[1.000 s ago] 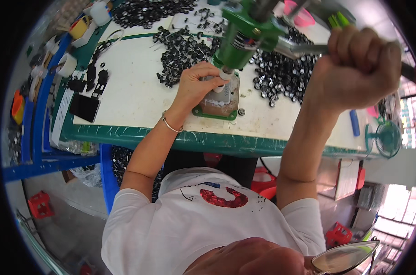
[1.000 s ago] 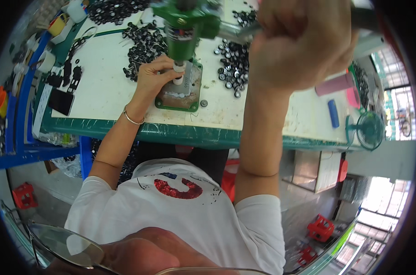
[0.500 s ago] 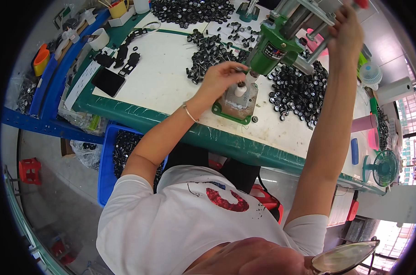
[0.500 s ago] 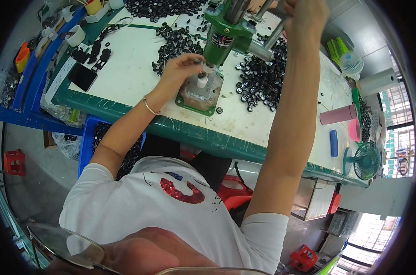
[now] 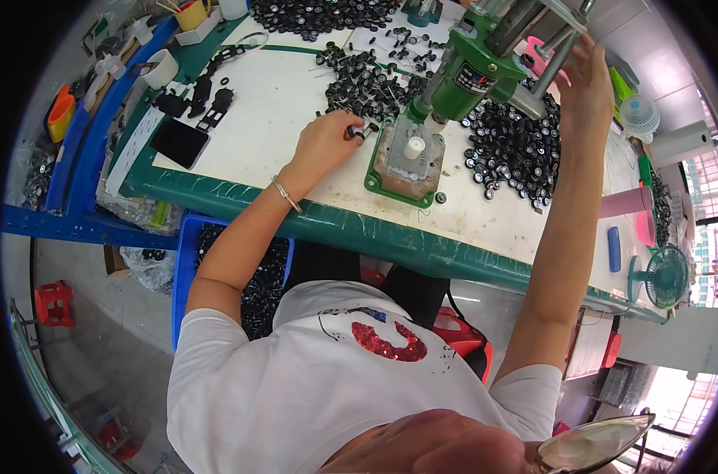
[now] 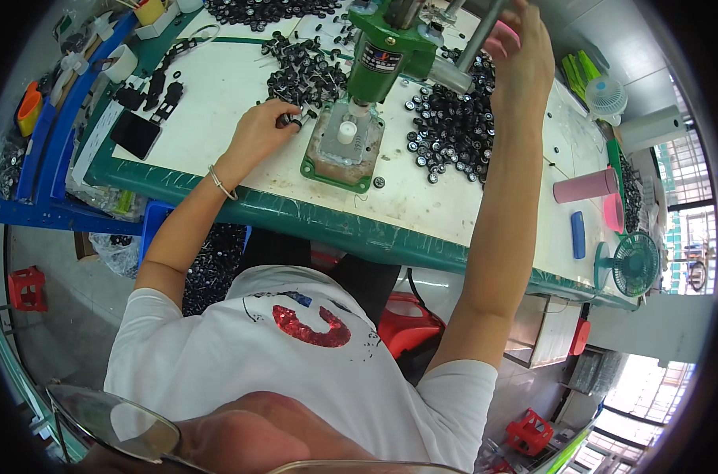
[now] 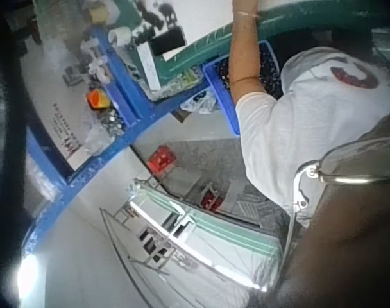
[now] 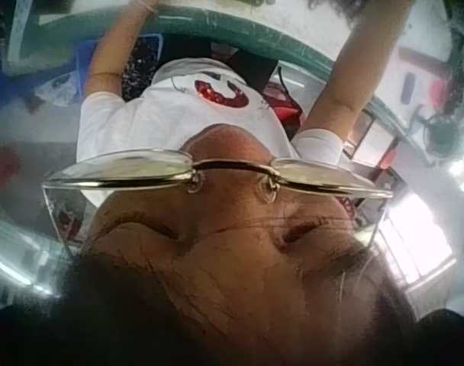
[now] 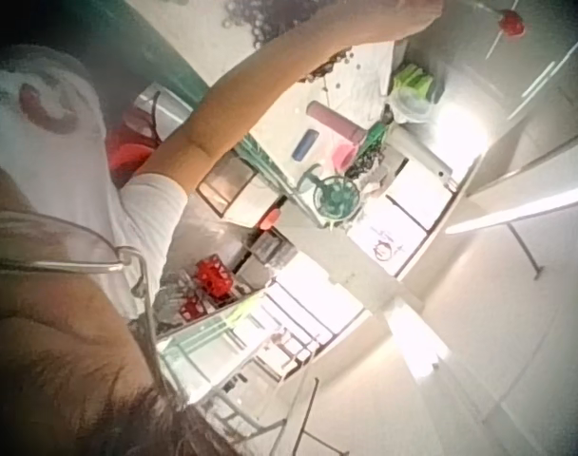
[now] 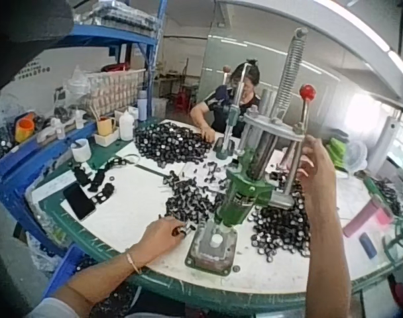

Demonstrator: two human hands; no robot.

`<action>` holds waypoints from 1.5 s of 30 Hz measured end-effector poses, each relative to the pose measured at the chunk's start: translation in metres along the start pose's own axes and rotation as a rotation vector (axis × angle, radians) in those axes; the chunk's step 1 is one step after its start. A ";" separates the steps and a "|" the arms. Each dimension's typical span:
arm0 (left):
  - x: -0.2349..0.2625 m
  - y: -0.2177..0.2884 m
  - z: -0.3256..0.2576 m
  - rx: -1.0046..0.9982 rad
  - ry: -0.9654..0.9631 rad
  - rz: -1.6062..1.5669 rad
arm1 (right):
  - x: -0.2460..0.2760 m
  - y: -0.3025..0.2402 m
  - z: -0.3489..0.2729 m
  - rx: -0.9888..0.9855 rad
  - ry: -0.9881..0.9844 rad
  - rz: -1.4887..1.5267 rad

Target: The person repeatedly picks small black components and metal washers from piles on a table, places them into a green manual press, and operates the lever to assemble them. The person then removes the assembled units and places them into a blue bin below the table.

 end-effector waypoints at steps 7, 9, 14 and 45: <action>-0.001 0.003 0.010 -0.093 -0.008 -0.170 | 0.076 0.000 -0.022 -0.119 0.034 -0.103; 0.003 -0.005 0.012 -0.133 0.125 -0.354 | 0.078 -0.001 -0.027 -0.154 0.023 -0.117; 0.021 0.009 0.018 0.137 -0.264 -0.890 | 0.053 -0.003 -0.023 -0.140 -0.062 -0.080; -0.015 0.046 0.020 0.163 -0.112 -1.093 | 0.031 0.111 -0.139 -0.119 -0.436 -0.647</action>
Point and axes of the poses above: each hand's wrist, its own z-axis towards the middle knuckle, its own x-axis out of the back of the hand, y = z × x, the point moved 1 cm from there along z, towards the middle knuckle, and after that the axes turned 12 degrees about z, right-handed, at the moved point
